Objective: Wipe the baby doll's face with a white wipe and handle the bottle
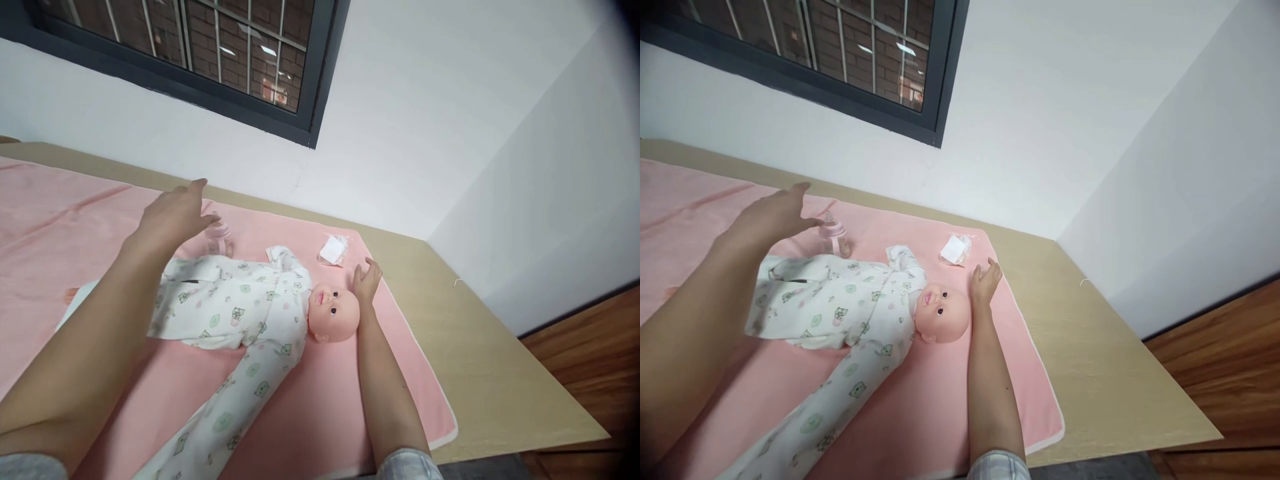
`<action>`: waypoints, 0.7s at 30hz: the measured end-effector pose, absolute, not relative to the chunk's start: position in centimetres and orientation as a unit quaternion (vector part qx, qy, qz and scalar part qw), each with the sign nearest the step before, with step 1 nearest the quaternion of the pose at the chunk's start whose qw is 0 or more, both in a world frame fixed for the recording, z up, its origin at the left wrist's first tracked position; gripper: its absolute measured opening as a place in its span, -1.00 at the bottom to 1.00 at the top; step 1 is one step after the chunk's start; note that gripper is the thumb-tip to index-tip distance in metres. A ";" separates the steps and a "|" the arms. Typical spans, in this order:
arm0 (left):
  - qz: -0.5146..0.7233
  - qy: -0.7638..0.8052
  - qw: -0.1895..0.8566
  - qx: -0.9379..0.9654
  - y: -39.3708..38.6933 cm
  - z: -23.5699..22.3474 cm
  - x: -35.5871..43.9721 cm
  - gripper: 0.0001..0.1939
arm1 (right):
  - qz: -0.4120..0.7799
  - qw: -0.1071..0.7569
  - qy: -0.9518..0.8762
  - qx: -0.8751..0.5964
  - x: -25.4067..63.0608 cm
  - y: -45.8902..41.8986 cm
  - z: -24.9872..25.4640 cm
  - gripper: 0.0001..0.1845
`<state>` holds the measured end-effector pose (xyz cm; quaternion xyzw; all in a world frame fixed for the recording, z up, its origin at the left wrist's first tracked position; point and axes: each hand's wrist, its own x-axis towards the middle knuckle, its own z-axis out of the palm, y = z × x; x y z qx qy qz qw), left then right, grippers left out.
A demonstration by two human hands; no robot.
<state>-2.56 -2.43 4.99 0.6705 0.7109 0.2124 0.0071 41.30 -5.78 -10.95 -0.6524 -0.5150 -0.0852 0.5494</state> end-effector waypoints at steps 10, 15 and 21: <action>0.148 0.467 0.005 0.872 -7.2 6.9 14.1 -0.56 | -0.011 0.445 -0.650 -0.616 39.3 -6.2 -10.1 -0.74; -0.004 0.403 0.095 0.910 -6.1 6.4 20.7 -0.56 | 0.039 0.405 -0.652 -0.640 38.7 -6.6 -9.5 -0.74; -0.156 0.325 0.290 0.887 -4.3 3.9 24.4 -0.40 | 0.094 0.399 -0.659 -0.630 38.6 -6.8 -9.2 -0.84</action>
